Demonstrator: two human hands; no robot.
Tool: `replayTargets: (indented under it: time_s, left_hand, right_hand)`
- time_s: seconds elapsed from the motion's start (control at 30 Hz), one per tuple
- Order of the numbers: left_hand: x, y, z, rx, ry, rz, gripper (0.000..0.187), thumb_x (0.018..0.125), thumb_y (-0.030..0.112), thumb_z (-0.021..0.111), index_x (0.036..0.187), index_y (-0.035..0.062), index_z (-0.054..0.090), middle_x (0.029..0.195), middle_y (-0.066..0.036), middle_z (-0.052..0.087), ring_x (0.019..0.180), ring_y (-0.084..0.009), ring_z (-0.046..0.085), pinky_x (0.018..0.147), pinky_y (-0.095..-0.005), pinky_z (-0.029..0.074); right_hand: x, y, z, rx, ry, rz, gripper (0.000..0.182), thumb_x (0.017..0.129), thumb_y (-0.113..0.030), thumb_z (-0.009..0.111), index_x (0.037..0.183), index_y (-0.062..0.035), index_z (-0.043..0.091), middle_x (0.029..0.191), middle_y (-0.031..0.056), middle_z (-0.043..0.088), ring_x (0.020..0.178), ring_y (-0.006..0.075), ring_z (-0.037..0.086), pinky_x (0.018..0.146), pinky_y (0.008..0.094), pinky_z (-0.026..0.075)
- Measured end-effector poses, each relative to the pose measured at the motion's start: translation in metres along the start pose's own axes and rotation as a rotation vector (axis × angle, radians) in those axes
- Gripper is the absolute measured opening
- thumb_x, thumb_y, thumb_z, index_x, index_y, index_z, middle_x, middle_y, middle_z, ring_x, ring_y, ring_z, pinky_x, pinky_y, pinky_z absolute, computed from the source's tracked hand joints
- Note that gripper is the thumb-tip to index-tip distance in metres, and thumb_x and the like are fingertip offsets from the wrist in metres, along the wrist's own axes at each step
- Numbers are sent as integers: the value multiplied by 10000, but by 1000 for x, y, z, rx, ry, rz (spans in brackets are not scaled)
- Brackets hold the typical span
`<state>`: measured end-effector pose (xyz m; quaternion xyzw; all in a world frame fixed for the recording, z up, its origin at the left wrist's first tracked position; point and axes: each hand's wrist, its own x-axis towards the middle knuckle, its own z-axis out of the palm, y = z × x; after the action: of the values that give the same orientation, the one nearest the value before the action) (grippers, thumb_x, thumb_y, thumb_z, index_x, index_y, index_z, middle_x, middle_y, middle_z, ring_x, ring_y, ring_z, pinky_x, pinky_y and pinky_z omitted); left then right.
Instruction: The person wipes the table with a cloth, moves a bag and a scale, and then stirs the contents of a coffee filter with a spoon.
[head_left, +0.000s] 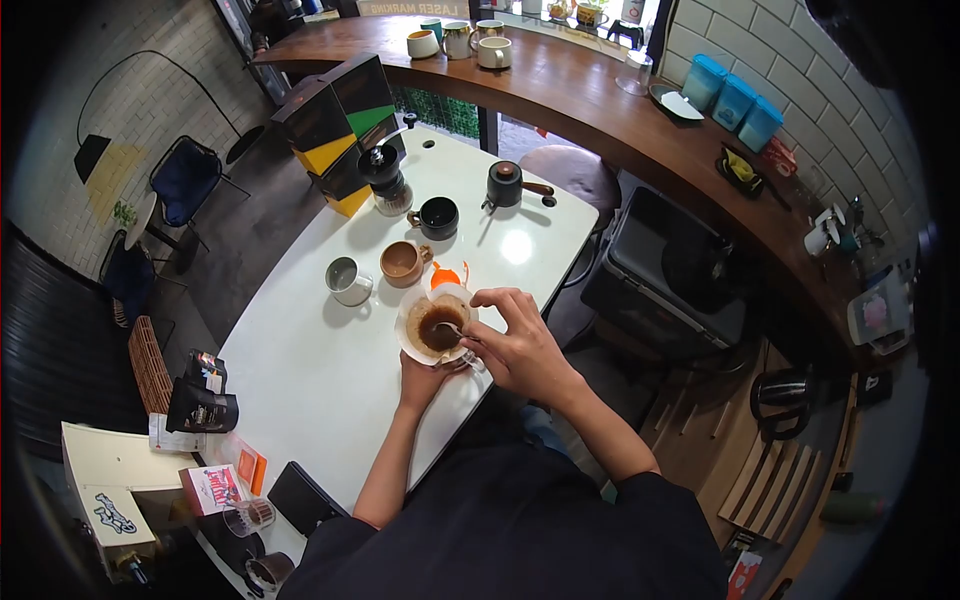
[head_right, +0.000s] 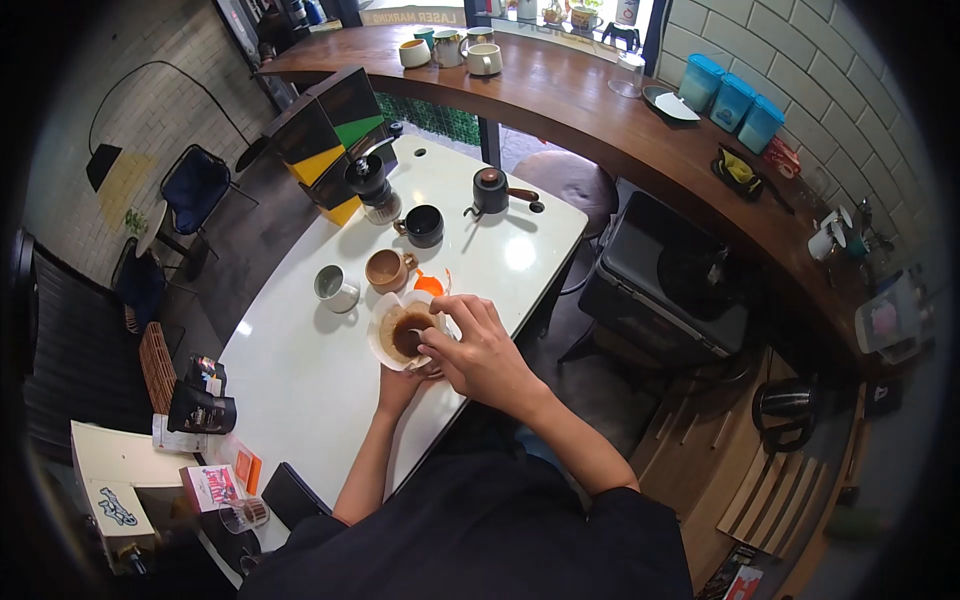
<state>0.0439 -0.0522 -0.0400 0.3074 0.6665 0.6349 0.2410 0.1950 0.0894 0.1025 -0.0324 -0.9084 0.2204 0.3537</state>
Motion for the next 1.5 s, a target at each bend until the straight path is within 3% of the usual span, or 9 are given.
replayTargets:
  time_s: [0.3, 0.4, 1.0, 1.5]
  left_hand:
    - [3, 1, 0, -110, -40, -48, 709, 701, 72, 949, 1330, 23, 625, 1253, -95, 724, 1150, -220, 704, 996, -374, 573]
    - [3, 11, 1, -74, -50, -49, 748, 742, 55, 918, 1406, 43, 572, 1353, -90, 671, 1226, -220, 665, 1046, -370, 551]
    - [3, -14, -3, 16, -38, -44, 566, 872, 86, 844, 1377, 22, 598, 1349, -106, 668, 1223, -226, 655, 1042, -370, 527]
    - [2, -3, 7, -44, -23, 22, 581, 894, 31, 792, 1424, 22, 555, 1370, -109, 651, 1259, -224, 633, 1064, -369, 507]
  right_hand:
    - [5, 14, -14, 46, -77, -50, 171, 918, -195, 748, 1025, -64, 724, 1273, 143, 561, 1196, 326, 556, 1017, 460, 438]
    - [7, 18, -14, 84, -106, -68, 148, 930, -199, 743, 1018, -84, 710, 1286, 145, 561, 1229, 347, 541, 1033, 470, 431]
    - [2, 11, -8, 34, -90, -50, 176, 910, -204, 762, 1000, -74, 686, 1279, 144, 559, 1194, 342, 548, 1023, 471, 442]
    - [5, 6, 8, 59, -46, 1, 170, 916, -196, 754, 1020, -82, 683, 1280, 141, 559, 1217, 333, 545, 1025, 464, 441]
